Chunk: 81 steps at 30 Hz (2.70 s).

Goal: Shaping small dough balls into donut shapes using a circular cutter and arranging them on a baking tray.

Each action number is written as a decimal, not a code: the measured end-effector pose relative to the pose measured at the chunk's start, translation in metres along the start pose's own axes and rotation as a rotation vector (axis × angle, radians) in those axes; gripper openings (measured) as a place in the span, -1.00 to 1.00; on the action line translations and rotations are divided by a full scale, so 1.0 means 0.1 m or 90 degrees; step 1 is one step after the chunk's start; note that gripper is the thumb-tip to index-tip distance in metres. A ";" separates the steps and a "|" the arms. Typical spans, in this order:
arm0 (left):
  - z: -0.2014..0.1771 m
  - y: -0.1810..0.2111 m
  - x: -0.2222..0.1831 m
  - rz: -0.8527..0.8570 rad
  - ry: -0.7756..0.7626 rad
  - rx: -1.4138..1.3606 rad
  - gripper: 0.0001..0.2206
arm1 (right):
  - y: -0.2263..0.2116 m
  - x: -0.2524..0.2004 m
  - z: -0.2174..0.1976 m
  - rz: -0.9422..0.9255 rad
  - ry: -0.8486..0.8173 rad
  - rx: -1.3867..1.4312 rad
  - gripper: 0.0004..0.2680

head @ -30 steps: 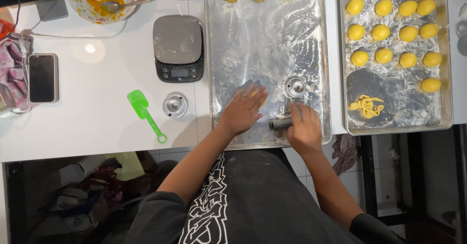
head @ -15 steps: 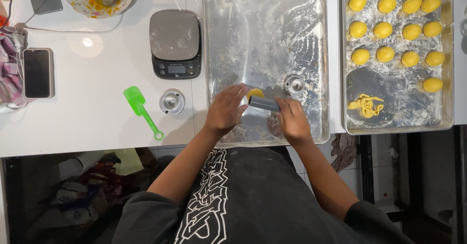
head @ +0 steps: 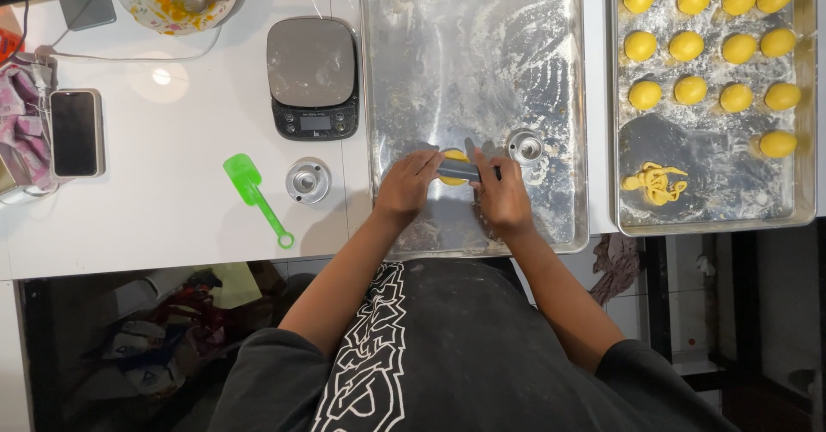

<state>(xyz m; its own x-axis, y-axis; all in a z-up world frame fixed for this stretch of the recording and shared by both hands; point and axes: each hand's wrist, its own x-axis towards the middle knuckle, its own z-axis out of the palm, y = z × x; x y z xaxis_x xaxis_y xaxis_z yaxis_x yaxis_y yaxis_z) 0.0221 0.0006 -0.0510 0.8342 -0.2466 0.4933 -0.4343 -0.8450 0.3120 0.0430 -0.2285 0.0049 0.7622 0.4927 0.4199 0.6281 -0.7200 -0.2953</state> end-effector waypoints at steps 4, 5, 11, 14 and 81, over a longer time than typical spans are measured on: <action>-0.19 0.05 0.22 -0.025 -0.028 -0.001 -0.72 | 0.18 -0.05 0.19 0.040 -0.006 0.048 -0.67; -0.24 0.07 0.29 -0.080 -0.135 -0.014 -0.72 | 0.21 -0.04 0.21 0.048 -0.009 0.035 -0.67; -0.29 0.01 0.50 -0.115 -0.186 0.051 -0.71 | 0.25 0.12 0.23 0.060 -0.001 -0.016 -0.69; -0.27 -0.01 0.58 -0.127 -0.156 0.057 -0.71 | 0.20 0.23 0.19 0.050 -0.004 -0.049 -0.72; -0.40 0.58 0.16 0.124 -0.195 0.045 -0.37 | -0.37 -0.21 -0.95 0.438 0.123 0.382 -0.81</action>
<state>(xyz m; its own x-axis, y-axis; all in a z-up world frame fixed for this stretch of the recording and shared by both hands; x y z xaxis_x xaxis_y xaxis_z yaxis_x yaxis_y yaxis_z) -0.0037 -0.0335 0.0080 0.8055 -0.5279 0.2693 -0.5798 -0.7959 0.1743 -0.0114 -0.2589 0.0883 0.9912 -0.0774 0.1072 0.0646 -0.4243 -0.9032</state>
